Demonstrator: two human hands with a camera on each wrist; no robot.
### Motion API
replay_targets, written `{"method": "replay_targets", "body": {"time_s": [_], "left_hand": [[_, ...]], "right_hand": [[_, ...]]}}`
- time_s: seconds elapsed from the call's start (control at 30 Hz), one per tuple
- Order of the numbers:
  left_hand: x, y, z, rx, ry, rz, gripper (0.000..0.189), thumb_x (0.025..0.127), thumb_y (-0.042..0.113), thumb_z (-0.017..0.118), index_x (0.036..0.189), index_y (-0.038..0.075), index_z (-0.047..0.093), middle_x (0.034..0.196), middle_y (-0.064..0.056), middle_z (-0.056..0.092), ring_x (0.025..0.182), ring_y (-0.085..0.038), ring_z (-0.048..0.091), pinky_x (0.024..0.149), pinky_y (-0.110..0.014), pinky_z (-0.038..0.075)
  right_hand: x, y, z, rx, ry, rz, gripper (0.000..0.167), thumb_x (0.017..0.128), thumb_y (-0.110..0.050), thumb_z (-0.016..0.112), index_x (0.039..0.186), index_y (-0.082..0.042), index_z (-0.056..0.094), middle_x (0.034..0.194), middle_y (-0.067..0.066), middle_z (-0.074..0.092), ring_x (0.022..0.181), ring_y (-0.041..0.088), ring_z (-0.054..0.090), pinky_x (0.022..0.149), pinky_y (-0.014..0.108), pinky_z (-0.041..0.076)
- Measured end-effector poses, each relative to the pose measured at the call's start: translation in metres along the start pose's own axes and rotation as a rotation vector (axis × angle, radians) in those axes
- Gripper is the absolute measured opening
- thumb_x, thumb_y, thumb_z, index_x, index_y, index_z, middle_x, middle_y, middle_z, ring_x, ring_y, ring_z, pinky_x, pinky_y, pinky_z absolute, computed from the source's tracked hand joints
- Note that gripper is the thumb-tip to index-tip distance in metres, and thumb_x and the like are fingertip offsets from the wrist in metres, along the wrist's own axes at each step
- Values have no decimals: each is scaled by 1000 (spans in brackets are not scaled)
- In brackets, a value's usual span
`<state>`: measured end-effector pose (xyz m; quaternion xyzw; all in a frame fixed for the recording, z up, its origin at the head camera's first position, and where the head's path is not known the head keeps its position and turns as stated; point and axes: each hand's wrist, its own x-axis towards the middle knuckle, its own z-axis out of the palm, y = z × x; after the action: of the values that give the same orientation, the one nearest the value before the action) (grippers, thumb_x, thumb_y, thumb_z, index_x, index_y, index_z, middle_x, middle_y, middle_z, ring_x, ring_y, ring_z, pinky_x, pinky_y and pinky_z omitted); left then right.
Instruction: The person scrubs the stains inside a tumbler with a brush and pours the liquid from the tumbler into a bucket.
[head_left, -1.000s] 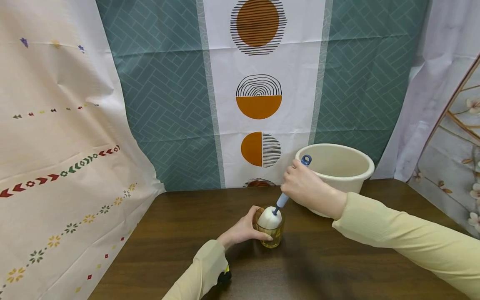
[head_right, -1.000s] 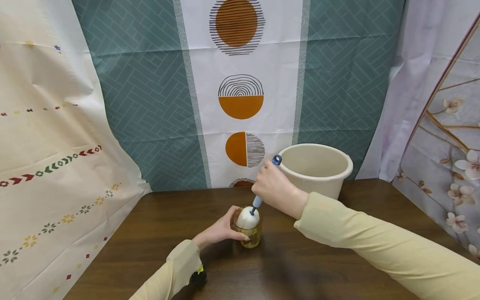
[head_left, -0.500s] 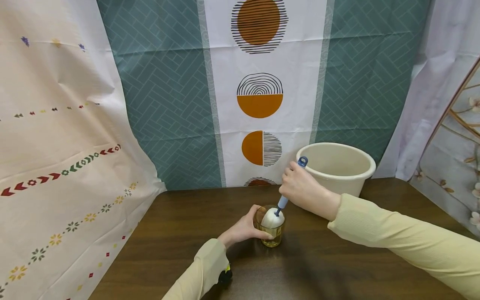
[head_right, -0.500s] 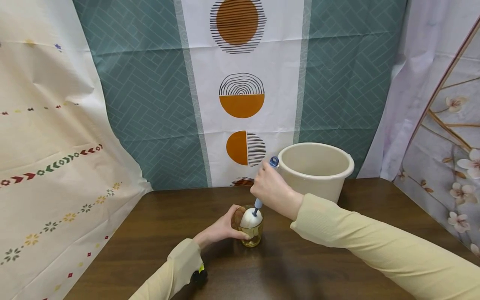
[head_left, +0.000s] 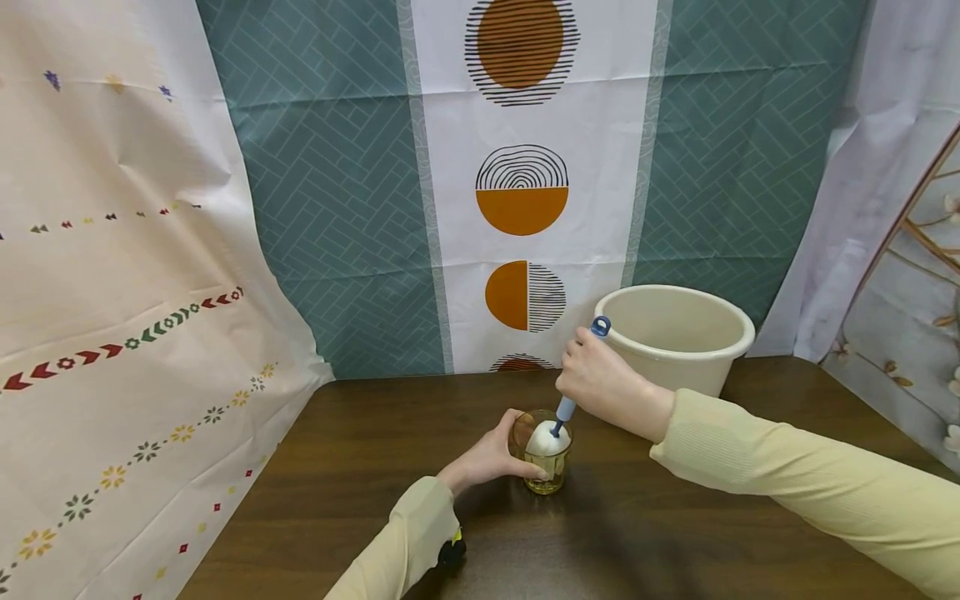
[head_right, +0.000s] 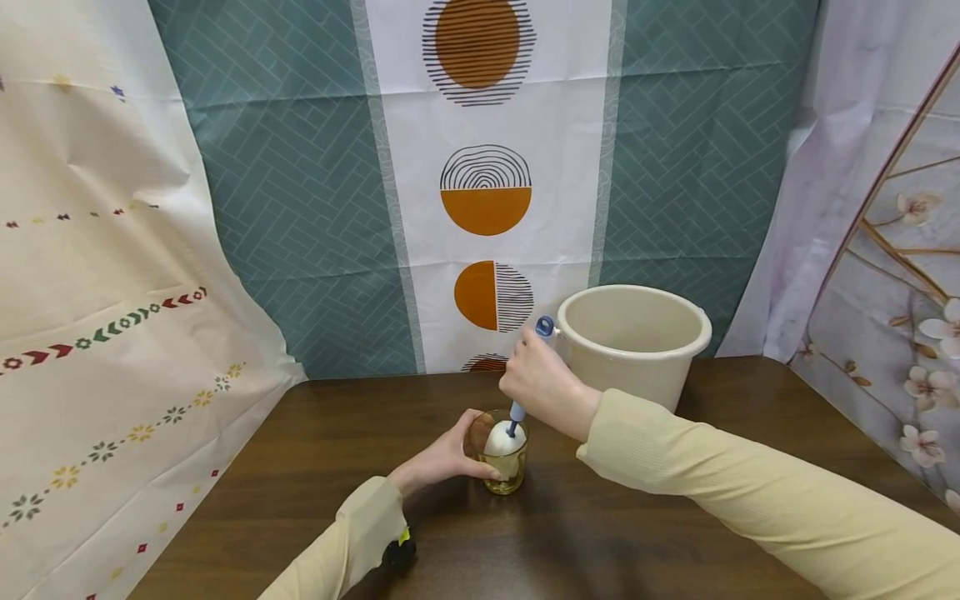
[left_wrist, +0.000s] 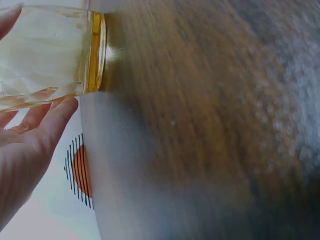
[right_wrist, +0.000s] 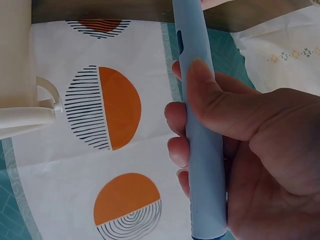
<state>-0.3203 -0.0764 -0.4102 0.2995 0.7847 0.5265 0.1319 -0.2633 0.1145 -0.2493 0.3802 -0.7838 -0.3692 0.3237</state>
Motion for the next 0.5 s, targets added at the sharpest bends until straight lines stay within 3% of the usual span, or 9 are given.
{"method": "replay_targets", "body": {"time_s": [0.27,0.5], "left_hand": [[1,1,0,-4,3,-8,73,70,19,79,125,5,32,105,-2,55,94,-14,53,80,-32,41],[1,-1,0,-2,1,-12,73,70,20,79,125,7,32,105,-1,54,95,-14,53,80,-32,41]], "right_hand": [[-1,1,6,7,54,-9,19,71,-11,69,56,-17,60,56,3,54,55,19,43,62,33,28],[0,0,2,2,-9,-4,18,74,-12,69,58,-18,63,59,3,56,57,19,46,62,33,29]]}}
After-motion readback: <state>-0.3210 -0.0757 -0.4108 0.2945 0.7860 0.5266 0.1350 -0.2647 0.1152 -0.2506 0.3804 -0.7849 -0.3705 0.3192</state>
